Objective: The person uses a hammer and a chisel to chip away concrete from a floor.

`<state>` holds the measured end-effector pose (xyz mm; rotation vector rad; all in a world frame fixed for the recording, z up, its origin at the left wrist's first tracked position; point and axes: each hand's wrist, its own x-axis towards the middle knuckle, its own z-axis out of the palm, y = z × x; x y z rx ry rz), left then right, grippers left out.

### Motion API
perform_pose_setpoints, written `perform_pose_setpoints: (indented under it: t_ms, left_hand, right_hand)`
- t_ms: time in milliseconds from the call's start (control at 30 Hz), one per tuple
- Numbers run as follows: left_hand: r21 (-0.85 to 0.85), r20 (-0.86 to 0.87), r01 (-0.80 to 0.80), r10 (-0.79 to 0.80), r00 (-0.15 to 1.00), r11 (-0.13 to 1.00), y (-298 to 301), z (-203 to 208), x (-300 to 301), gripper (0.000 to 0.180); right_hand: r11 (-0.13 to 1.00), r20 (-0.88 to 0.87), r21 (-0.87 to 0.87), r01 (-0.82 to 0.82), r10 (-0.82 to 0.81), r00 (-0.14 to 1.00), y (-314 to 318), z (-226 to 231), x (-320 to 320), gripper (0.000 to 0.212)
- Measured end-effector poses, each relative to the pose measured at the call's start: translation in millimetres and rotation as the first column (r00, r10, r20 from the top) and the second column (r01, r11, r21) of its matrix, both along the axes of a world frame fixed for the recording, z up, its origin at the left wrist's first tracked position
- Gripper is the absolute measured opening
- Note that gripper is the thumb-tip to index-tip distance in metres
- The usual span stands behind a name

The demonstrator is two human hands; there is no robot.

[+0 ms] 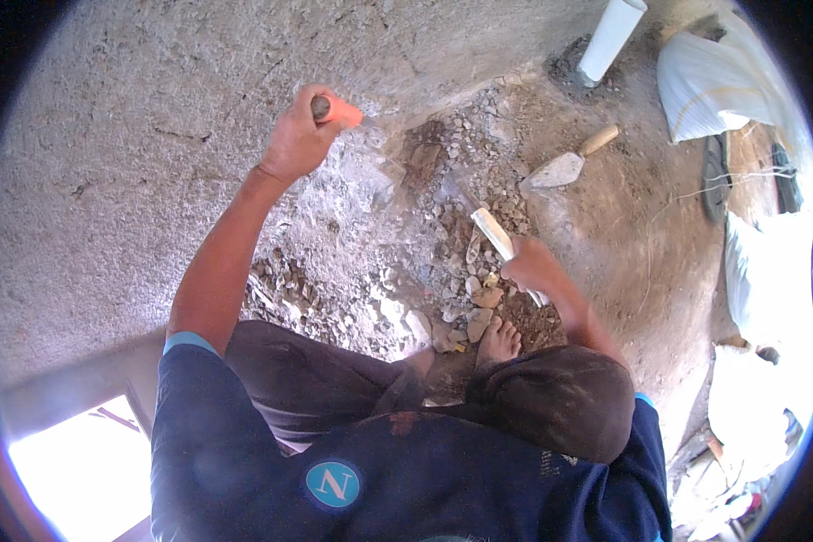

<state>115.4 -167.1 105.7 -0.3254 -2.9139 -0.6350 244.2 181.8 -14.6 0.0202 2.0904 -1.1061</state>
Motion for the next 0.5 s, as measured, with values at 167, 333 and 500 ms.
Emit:
perform_pose_setpoints:
  t_ms: [167,333,500]
  left_hand:
    - [0.092,-0.123,0.034,-0.022,0.992,0.995,1.5,3.7,0.2,0.040]
    - [-0.026,-0.128,-0.002,-0.002,0.992,1.000,12.8,-5.5,-2.0,0.039]
    - [0.139,-0.191,-0.126,0.151,0.970,0.982,26.1,-20.5,-8.1,0.041]
  right_hand:
    - [1.000,-0.085,-0.012,0.021,-0.022,0.996,5.2,0.0,-17.4,0.026]
    - [0.999,-0.294,-0.028,0.037,-0.044,0.955,1.6,33.5,-35.1,0.036]
    - [0.995,-0.501,-0.041,0.088,-0.097,0.860,-9.7,68.1,-45.1,0.050]
